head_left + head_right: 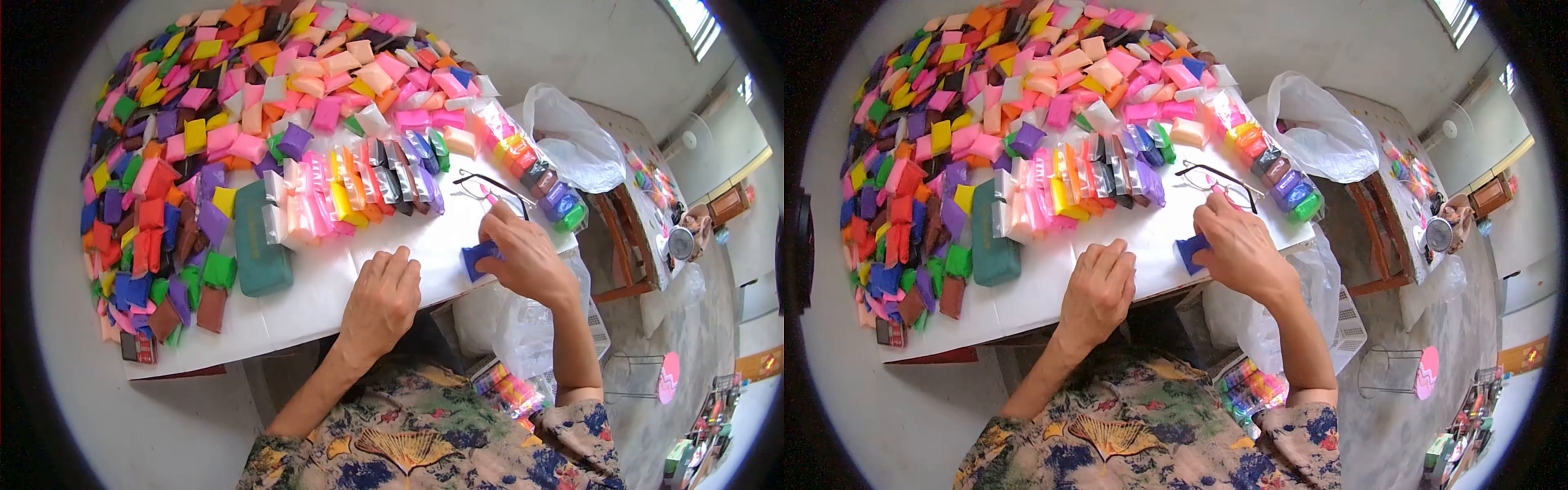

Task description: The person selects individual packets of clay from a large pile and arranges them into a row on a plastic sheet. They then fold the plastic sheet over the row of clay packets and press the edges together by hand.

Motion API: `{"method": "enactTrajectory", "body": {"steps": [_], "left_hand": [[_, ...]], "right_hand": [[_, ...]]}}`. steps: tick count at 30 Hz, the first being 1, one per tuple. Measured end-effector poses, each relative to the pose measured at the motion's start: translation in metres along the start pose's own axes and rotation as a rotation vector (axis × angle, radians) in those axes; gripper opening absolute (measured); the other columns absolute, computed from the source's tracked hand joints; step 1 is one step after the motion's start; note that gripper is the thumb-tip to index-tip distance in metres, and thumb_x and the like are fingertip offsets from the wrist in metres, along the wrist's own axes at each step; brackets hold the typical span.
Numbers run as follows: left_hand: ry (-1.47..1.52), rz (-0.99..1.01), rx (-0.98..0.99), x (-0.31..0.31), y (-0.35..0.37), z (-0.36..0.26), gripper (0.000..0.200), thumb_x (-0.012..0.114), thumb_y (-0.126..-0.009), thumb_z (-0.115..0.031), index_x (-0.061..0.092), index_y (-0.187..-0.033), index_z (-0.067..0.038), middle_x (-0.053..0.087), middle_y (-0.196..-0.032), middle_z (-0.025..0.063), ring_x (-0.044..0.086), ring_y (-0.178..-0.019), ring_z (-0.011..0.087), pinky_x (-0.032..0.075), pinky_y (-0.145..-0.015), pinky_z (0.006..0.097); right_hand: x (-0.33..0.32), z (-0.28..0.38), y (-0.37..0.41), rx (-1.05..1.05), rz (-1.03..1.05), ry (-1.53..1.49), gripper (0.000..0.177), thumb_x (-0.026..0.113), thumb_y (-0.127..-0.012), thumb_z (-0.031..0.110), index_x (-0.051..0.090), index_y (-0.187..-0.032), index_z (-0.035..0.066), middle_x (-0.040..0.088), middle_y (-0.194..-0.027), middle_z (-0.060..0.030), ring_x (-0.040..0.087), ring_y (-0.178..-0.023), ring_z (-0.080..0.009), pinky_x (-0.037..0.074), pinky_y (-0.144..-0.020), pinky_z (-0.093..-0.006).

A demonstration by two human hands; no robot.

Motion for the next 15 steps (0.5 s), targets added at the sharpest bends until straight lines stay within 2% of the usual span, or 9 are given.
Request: {"method": "enactTrajectory", "body": {"steps": [2, 5, 6, 7, 9, 11, 13, 15], "left_hand": [[-0.008, 0.001, -0.001, 0.001, 0.000, 0.000, 0.026, 0.065, -0.082, -0.003, 0.060, -0.107, 0.003, 0.059, -0.115, 0.0174, 0.055, -0.099, 0.0341, 0.047, -0.088, 0.0431], [-0.087, -0.025, 0.051, -0.001, -0.002, -0.003, 0.022, 0.063, -0.080, -0.004, 0.058, -0.100, 0.002, 0.057, -0.113, 0.0162, 0.055, -0.096, 0.0289, 0.048, -0.086, 0.0392], [-0.088, -0.020, 0.049, -0.001, -0.002, -0.003, 0.021, 0.063, -0.080, -0.004, 0.058, -0.099, 0.002, 0.057, -0.113, 0.0160, 0.055, -0.096, 0.0287, 0.048, -0.085, 0.0391], [-0.090, -0.015, 0.047, -0.001, -0.002, -0.003, 0.021, 0.063, -0.080, -0.004, 0.058, -0.099, 0.002, 0.057, -0.113, 0.0158, 0.055, -0.096, 0.0285, 0.048, -0.085, 0.0390], [-0.094, -0.009, 0.045, -0.001, -0.002, -0.003, 0.021, 0.063, -0.079, -0.004, 0.058, -0.099, 0.002, 0.057, -0.113, 0.0156, 0.055, -0.096, 0.0282, 0.048, -0.085, 0.0387], [-0.094, -0.008, 0.046, -0.001, -0.002, -0.003, 0.021, 0.064, -0.079, -0.004, 0.059, -0.099, 0.002, 0.057, -0.113, 0.0154, 0.055, -0.096, 0.0281, 0.048, -0.085, 0.0386], [-0.049, -0.007, 0.029, -0.002, -0.001, -0.003, 0.025, 0.065, -0.081, -0.003, 0.060, -0.104, 0.003, 0.058, -0.114, 0.0160, 0.055, -0.096, 0.0309, 0.047, -0.085, 0.0412], [-0.023, -0.002, 0.017, -0.003, -0.001, -0.002, 0.026, 0.065, -0.081, -0.003, 0.060, -0.106, 0.003, 0.059, -0.114, 0.0164, 0.055, -0.095, 0.0324, 0.047, -0.084, 0.0425]], "right_hand": [[-0.003, -0.006, 0.006, 0.013, -0.122, -0.054, 0.021, 0.071, -0.079, 0.004, 0.055, -0.093, 0.000, 0.059, -0.097, -0.0161, 0.064, -0.083, -0.0334, 0.049, -0.077, -0.0442], [0.000, -0.013, 0.001, 0.132, -0.488, -0.275, 0.017, 0.068, -0.082, 0.002, 0.055, -0.094, -0.001, 0.060, -0.087, -0.0163, 0.064, -0.072, -0.0308, 0.050, -0.066, -0.0409], [0.011, -0.016, -0.003, 0.175, -0.568, -0.415, 0.015, 0.067, -0.084, 0.002, 0.055, -0.093, -0.002, 0.061, -0.084, -0.0176, 0.063, -0.063, -0.0296, 0.050, -0.058, -0.0393], [0.016, -0.011, -0.008, 0.278, -0.550, -0.529, 0.016, 0.067, -0.084, 0.002, 0.055, -0.093, -0.003, 0.062, -0.083, -0.0189, 0.064, -0.063, -0.0306, 0.050, -0.059, -0.0407], [0.035, -0.009, -0.022, 0.165, -0.664, -0.485, 0.014, 0.067, -0.085, 0.002, 0.055, -0.092, -0.003, 0.060, -0.083, -0.0189, 0.063, -0.066, -0.0329, 0.049, -0.059, -0.0416], [0.044, -0.004, -0.034, 0.085, -0.745, -0.247, 0.014, 0.067, -0.087, 0.007, 0.055, -0.091, 0.000, 0.057, -0.088, -0.0170, 0.061, -0.073, -0.0371, 0.048, -0.059, -0.0454], [0.046, 0.003, -0.039, 0.113, -0.784, -0.077, 0.016, 0.071, -0.086, 0.008, 0.058, -0.090, 0.000, 0.059, -0.085, -0.0146, 0.063, -0.066, -0.0315, 0.049, -0.058, -0.0414], [0.045, 0.009, -0.039, 0.148, -0.721, -0.017, 0.016, 0.068, -0.087, 0.012, 0.057, -0.091, 0.002, 0.058, -0.089, -0.0157, 0.063, -0.071, -0.0345, 0.049, -0.059, -0.0445]]}}
Point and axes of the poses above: each hand's wrist, its own y-axis away from the middle knuckle, its own x-axis out of the palm, z = x × y, the point moved 4 cm from there along -y, towards the middle knuckle
